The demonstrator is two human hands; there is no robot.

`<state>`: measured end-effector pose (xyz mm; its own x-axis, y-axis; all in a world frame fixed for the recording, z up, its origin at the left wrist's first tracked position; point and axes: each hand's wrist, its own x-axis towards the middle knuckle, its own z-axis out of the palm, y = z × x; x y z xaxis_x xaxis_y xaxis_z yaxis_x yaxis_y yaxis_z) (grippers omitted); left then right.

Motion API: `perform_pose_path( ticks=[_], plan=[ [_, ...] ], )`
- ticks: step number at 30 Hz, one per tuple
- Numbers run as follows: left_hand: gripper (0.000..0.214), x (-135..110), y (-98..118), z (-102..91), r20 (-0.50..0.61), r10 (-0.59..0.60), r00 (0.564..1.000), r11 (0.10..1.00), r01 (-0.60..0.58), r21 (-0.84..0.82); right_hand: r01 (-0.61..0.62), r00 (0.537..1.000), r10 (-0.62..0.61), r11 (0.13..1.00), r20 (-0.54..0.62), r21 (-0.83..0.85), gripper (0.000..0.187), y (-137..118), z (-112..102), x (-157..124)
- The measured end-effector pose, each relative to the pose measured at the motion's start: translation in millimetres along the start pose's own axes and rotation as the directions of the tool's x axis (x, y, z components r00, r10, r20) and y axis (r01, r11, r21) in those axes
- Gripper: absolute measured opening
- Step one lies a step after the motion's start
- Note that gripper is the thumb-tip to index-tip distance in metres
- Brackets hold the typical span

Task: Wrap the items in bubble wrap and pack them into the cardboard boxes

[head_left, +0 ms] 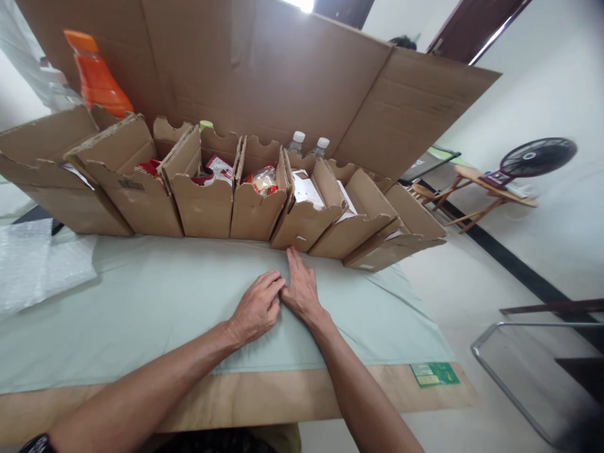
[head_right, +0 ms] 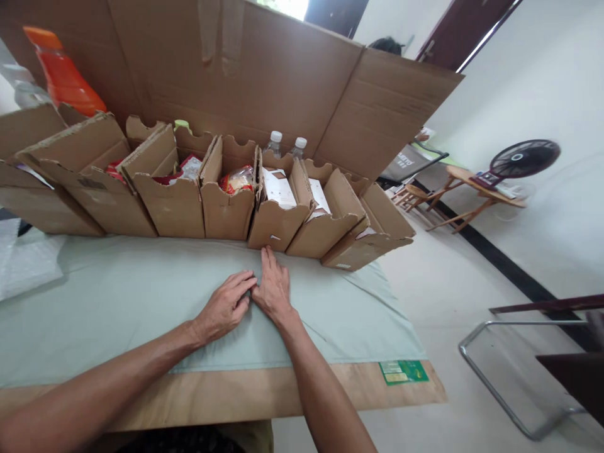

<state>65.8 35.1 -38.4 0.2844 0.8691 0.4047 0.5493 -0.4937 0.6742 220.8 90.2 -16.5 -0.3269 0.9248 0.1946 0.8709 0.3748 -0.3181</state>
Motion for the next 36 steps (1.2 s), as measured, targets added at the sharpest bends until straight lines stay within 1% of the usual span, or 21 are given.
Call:
perform_pose_path(
  ticks=[4,8,10,12,14,17,20,22,25,28,31,33,35,36],
  plan=[
    [0.05,-0.1,1.9,-0.5,-0.011,0.008,1.0,1.0,-0.008,0.011,0.005,1.0,-0.005,1.0,-0.031,0.02,0.077,4.2,4.0,-4.5],
    [0.051,-0.4,3.6,-0.6,-0.018,0.017,1.0,1.0,-0.017,0.018,0.023,0.996,-0.018,0.998,-0.082,0.063,0.067,11.8,9.2,-14.0],
    [0.053,-0.4,3.5,-0.3,-0.017,0.021,1.0,1.0,-0.021,0.019,0.032,0.993,-0.022,0.996,-0.113,0.088,0.062,15.8,10.6,-11.8],
    [0.056,-0.5,3.0,0.0,-0.017,0.022,1.0,1.0,-0.022,0.021,0.038,0.989,-0.021,0.993,-0.148,0.112,0.058,19.6,9.9,-2.7],
    [0.055,-0.5,2.5,-0.1,-0.014,0.025,1.0,0.999,-0.025,0.023,0.043,0.982,-0.018,0.99,-0.187,0.133,0.056,23.7,5.5,10.2],
    [0.052,-0.1,2.6,-0.9,-0.015,0.031,0.999,0.999,-0.031,0.025,0.047,0.965,-0.001,0.985,-0.264,0.167,0.056,30.5,-9.2,25.3],
    [0.051,0.3,3.1,-1.5,-0.023,0.031,0.999,0.999,-0.031,0.026,0.032,0.93,0.045,0.979,-0.364,0.203,0.059,36.0,-25.9,26.1],
    [0.05,-0.2,3.2,-1.4,-0.028,0.03,0.999,0.999,-0.029,0.027,0.028,0.91,0.068,0.974,-0.409,0.224,0.057,37.4,-31.3,20.7],
    [0.046,-2.3,3.1,-1.7,-0.035,0.034,0.999,0.999,-0.032,0.031,0.044,0.905,0.064,0.969,-0.42,0.242,0.043,34.7,-26.7,11.7],
    [0.041,-1.8,4.4,-6.4,-0.081,0.075,0.994,0.995,-0.069,0.075,0.064,0.919,0.041,0.966,-0.392,0.25,0.032,28.2,-12.4,7.2],
    [0.042,11.3,11.0,-19.3,-0.164,0.169,0.972,0.974,-0.139,0.182,0.087,0.942,0.005,0.963,-0.336,0.256,0.028,22.5,1.4,7.6],
    [0.048,30.0,18.9,-31.0,-0.21,0.258,0.943,0.942,-0.197,0.273,0.095,0.955,-0.012,0.959,-0.298,0.266,0.027,21.1,6.6,9.0],
    [0.058,55.2,27.7,-42.0,-0.212,0.351,0.912,0.888,-0.252,0.385,0.083,0.963,-0.004,0.956,-0.271,0.283,0.028,21.5,8.2,10.4],
    [0.062,69.1,31.5,-46.4,-0.184,0.392,0.901,0.85,-0.278,0.446,0.071,0.965,0.009,0.954,-0.262,0.292,0.029,22.0,7.9,10.9]
  ],
)
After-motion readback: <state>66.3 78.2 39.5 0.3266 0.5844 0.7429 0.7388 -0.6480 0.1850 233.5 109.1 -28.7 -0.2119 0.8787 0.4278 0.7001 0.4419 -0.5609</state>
